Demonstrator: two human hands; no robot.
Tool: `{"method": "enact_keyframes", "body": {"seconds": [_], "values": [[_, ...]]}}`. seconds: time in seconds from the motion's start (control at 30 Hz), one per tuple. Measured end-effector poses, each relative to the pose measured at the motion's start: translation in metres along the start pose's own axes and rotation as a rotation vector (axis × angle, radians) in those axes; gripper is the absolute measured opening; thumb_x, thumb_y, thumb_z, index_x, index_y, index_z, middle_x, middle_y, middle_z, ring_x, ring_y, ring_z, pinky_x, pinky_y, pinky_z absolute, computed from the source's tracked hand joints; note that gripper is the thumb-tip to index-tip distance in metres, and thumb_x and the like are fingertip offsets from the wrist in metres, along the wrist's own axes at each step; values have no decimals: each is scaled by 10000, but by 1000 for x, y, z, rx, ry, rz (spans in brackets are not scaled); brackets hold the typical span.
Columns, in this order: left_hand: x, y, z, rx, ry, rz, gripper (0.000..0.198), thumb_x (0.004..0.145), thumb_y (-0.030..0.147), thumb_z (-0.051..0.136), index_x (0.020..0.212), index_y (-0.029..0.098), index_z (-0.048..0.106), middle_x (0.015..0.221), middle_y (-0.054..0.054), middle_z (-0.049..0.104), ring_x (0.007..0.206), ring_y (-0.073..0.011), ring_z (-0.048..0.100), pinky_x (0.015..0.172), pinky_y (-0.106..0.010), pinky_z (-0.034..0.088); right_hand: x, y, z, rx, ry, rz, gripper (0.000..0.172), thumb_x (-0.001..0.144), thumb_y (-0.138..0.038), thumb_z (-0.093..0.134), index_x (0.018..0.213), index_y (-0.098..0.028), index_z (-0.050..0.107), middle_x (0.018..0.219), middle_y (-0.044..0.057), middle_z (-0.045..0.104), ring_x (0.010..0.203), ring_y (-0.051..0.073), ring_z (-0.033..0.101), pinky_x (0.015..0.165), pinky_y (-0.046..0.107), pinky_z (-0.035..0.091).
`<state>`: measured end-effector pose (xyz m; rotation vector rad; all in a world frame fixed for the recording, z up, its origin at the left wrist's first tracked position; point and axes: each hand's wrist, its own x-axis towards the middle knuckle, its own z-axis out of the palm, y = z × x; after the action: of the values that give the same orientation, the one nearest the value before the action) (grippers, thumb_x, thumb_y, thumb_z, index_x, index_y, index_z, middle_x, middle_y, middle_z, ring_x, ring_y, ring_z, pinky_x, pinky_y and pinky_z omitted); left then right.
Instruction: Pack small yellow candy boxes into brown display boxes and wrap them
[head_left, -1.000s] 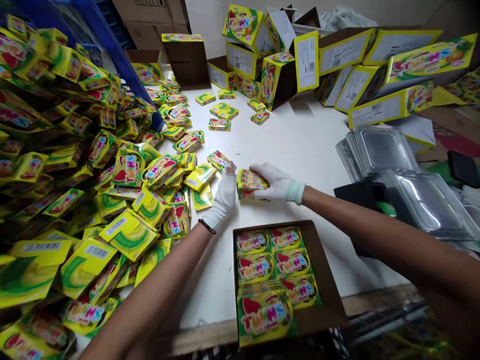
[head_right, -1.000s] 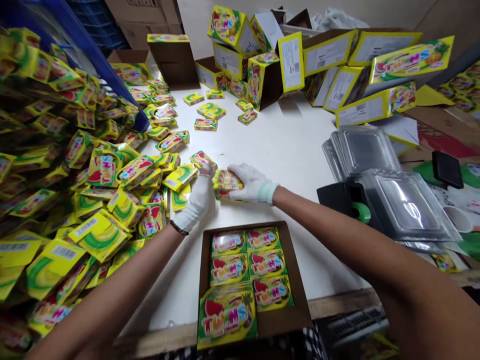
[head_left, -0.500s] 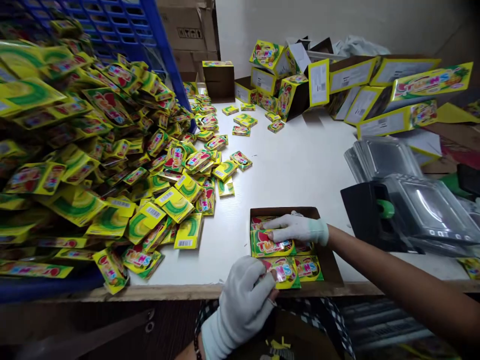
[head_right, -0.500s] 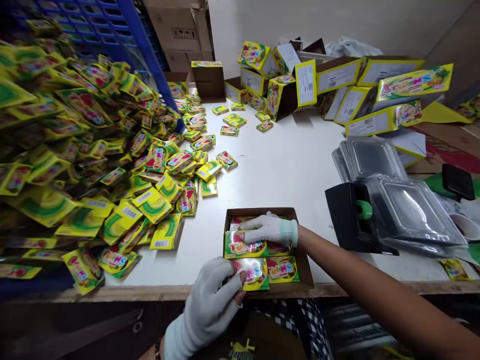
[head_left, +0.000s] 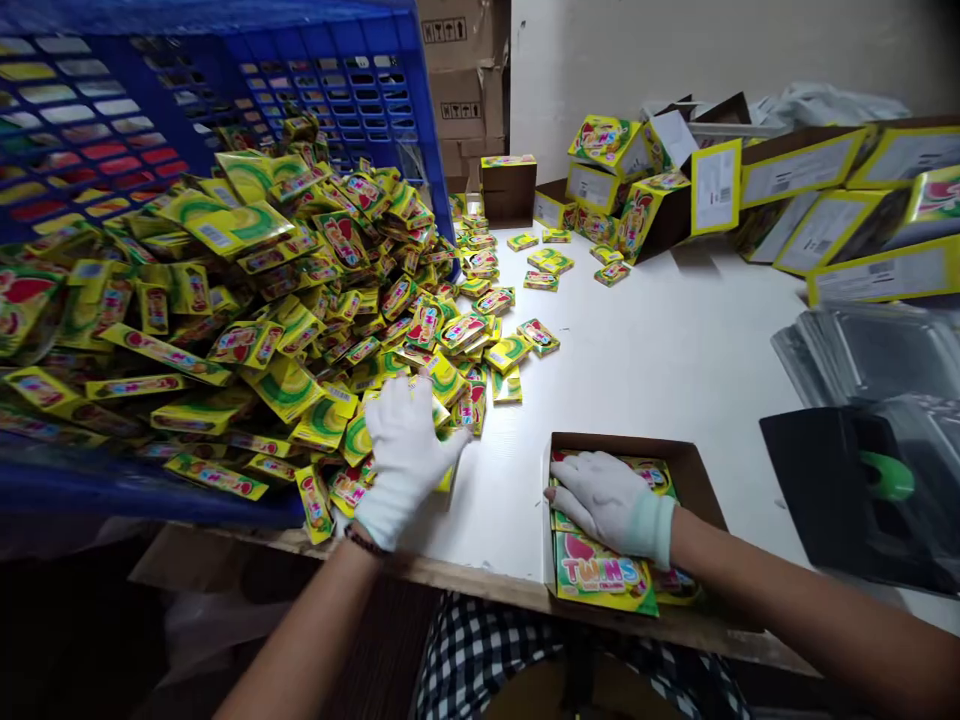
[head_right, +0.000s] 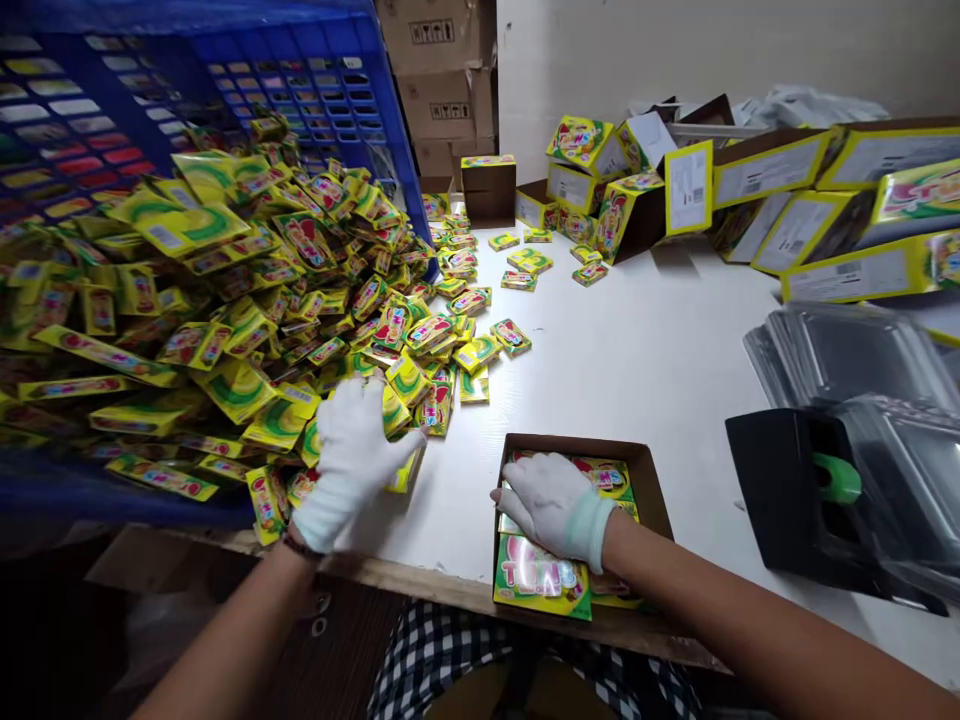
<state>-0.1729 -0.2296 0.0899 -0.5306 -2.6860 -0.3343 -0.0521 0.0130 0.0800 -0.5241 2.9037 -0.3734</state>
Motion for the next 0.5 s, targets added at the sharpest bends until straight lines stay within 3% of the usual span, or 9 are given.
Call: {"method": "enact_keyframes", "body": {"seconds": [0.1, 0.2, 0.27, 0.33, 0.43, 0.5], "values": [[24, -29, 7, 103, -161, -65, 805, 688, 491, 709, 1358, 112, 476, 1210, -218, 605, 1162, -425, 534, 1043, -658, 303, -6, 0, -1, 39, 13, -3, 488, 1029, -478, 271, 959, -159, 635, 859, 108, 654, 789, 236, 590, 764, 381, 437], [23, -31, 4, -207, -80, -145, 604, 780, 477, 620, 1285, 155, 537, 1200, -160, 642, 1124, -335, 591, 1028, -524, 411, -10, 8, -7, 231, 197, -28, 364, 1012, -440, 365, 1092, -187, 615, 964, 106, 671, 897, 250, 615, 831, 403, 481], [16, -14, -1, -558, -26, -223, 438, 861, 464, 546, 1186, 175, 588, 1147, -115, 676, 1063, -265, 633, 971, -430, 485, -5, 13, -16, 362, 429, -25, 302, 992, -380, 425, 1196, -213, 572, 1087, 113, 662, 1012, 256, 611, 907, 425, 491], [8, 14, -4, -888, -64, -290, 355, 896, 457, 524, 1094, 173, 607, 1062, -85, 702, 957, -220, 666, 882, -383, 540, 8, 15, -29, 471, 577, 17, 340, 954, -347, 495, 1271, -229, 528, 1205, 120, 626, 1035, 249, 612, 918, 435, 506], [2, 55, 0, -1226, -235, -314, 367, 912, 467, 523, 1120, 168, 563, 1104, -90, 692, 891, -200, 685, 775, -369, 582, 39, 19, -54, 613, 496, 77, 476, 881, -341, 574, 1333, -214, 497, 1254, 117, 611, 945, 222, 633, 811, 397, 543], [5, 67, 6, -1227, -293, -243, 365, 935, 476, 489, 1129, 174, 553, 1125, -96, 682, 906, -202, 682, 793, -385, 582, 55, 26, -67, 636, 348, 79, 411, 852, -320, 580, 1241, -189, 575, 1117, 83, 669, 891, 204, 635, 767, 357, 533]]}}
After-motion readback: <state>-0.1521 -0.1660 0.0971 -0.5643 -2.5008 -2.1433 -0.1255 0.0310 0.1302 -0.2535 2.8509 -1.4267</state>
